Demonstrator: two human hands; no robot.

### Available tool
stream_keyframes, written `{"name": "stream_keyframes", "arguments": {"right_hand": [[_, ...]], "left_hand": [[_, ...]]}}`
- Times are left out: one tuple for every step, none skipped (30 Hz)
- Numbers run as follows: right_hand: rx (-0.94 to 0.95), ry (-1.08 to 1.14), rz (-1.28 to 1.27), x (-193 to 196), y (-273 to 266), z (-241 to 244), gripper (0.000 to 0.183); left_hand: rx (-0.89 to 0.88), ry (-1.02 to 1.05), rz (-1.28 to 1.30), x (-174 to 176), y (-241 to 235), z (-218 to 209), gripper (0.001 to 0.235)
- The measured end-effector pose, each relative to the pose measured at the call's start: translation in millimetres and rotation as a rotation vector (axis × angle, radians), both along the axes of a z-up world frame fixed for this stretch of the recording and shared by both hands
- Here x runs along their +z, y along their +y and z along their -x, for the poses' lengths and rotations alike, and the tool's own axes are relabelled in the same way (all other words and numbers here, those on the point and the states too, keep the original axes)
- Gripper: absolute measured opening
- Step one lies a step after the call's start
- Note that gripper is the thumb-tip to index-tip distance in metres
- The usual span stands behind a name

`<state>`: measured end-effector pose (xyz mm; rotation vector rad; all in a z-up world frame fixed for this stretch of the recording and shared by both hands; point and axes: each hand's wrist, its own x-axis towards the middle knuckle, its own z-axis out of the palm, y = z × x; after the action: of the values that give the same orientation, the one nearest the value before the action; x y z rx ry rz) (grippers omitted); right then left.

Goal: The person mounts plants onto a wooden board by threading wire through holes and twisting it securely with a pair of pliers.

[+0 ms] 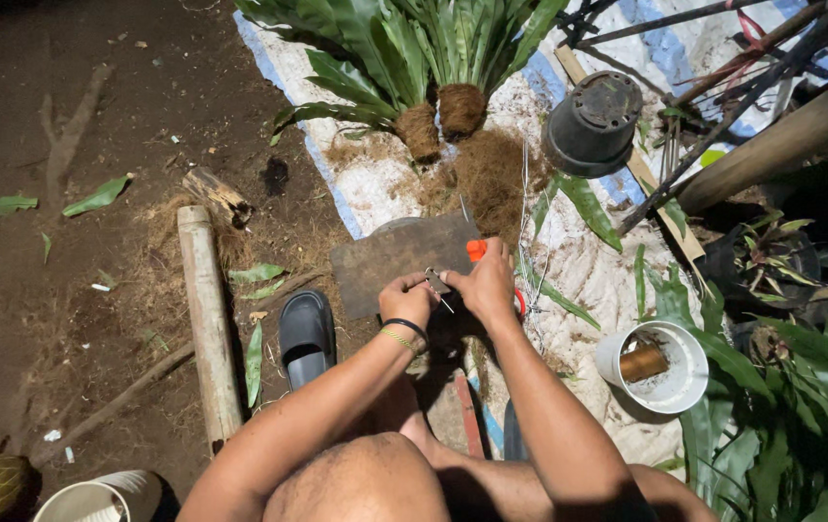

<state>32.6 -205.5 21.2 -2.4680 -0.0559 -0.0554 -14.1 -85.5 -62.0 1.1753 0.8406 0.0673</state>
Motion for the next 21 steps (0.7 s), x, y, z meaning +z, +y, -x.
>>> {"name": "stream_keyframes", "arguments": {"right_hand": [[0.001, -0.002, 0.003, 0, 0, 0, 0.074], [-0.001, 0.003, 0.006, 1, 0, 0, 0.075], [-0.003, 0.008, 0.01, 1, 0, 0, 0.075], [-0.005, 0.011, 0.012, 2, 0, -1, 0.075], [-0.005, 0.015, 0.012, 3, -1, -2, 0.075], [-0.004, 0.021, 0.009, 3, -1, -1, 0.075], [-0.003, 0.026, 0.006, 3, 0, 1, 0.075], [0.0, 0.016, 0.009, 3, 0, -1, 0.075], [0.002, 0.006, 0.012, 4, 0, -2, 0.074], [0.004, -0.004, 0.017, 4, 0, 0, 0.073], [0.001, 0.007, 0.008, 4, 0, 1, 0.073], [-0.001, 0.018, 0.0, 4, 0, 1, 0.072], [-0.003, 0.029, -0.008, 5, 1, 0, 0.072], [0.0, 0.038, -0.003, 5, 0, 2, 0.072], [0.003, 0.046, 0.001, 5, -1, 3, 0.073], [0.003, 0.051, 0.001, 6, 1, 1, 0.074], [0.007, 0.022, -0.007, 6, 2, 1, 0.073], [0.011, -0.001, -0.013, 7, 1, 3, 0.073], [0.015, -0.023, -0.019, 7, 1, 5, 0.072], [0.015, -0.028, -0.014, 8, 1, 4, 0.071], [0.015, -0.032, -0.009, 8, 1, 3, 0.071]], "left_hand": [[0.016, -0.007, 0.0, 1, -3, -1, 0.026], [0.032, -0.013, 0.001, 2, -7, -1, 0.025], [0.047, -0.019, 0.002, 4, -11, 0, 0.024], [0.042, -0.05, -0.053, 7, -14, 1, 0.026], [0.037, -0.081, -0.108, 10, -17, 4, 0.028], [0.031, -0.11, -0.166, 13, -18, 10, 0.031], [0.003, -0.129, -0.285, 16, -20, 17, 0.033], [-0.024, -0.151, -0.404, 21, -23, 20, 0.036], [-0.052, -0.173, -0.522, 25, -25, 23, 0.039], [-0.069, -0.2, -0.529, 29, -27, 27, 0.042], [-0.086, -0.227, -0.536, 34, -29, 31, 0.045], [-0.101, -0.254, -0.542, 40, -30, 32, 0.048], [-0.132, -0.305, -0.497, 45, -27, 35, 0.052], [-0.164, -0.353, -0.45, 50, -23, 40, 0.057], [-0.194, -0.401, -0.402, 55, -19, 47, 0.061], [-0.249, -0.414, -0.488, 61, -11, 51, 0.061], [-0.302, -0.427, -0.575, 66, -5, 58, 0.062], [-0.357, -0.434, -0.659, 71, 2, 67, 0.062], [-0.399, -0.488, -0.803, 75, 9, 73, 0.062], [-0.439, -0.547, -0.947, 78, 17, 75, 0.062], [-0.48, -0.605, -1.091, 80, 25, 76, 0.062]]}}
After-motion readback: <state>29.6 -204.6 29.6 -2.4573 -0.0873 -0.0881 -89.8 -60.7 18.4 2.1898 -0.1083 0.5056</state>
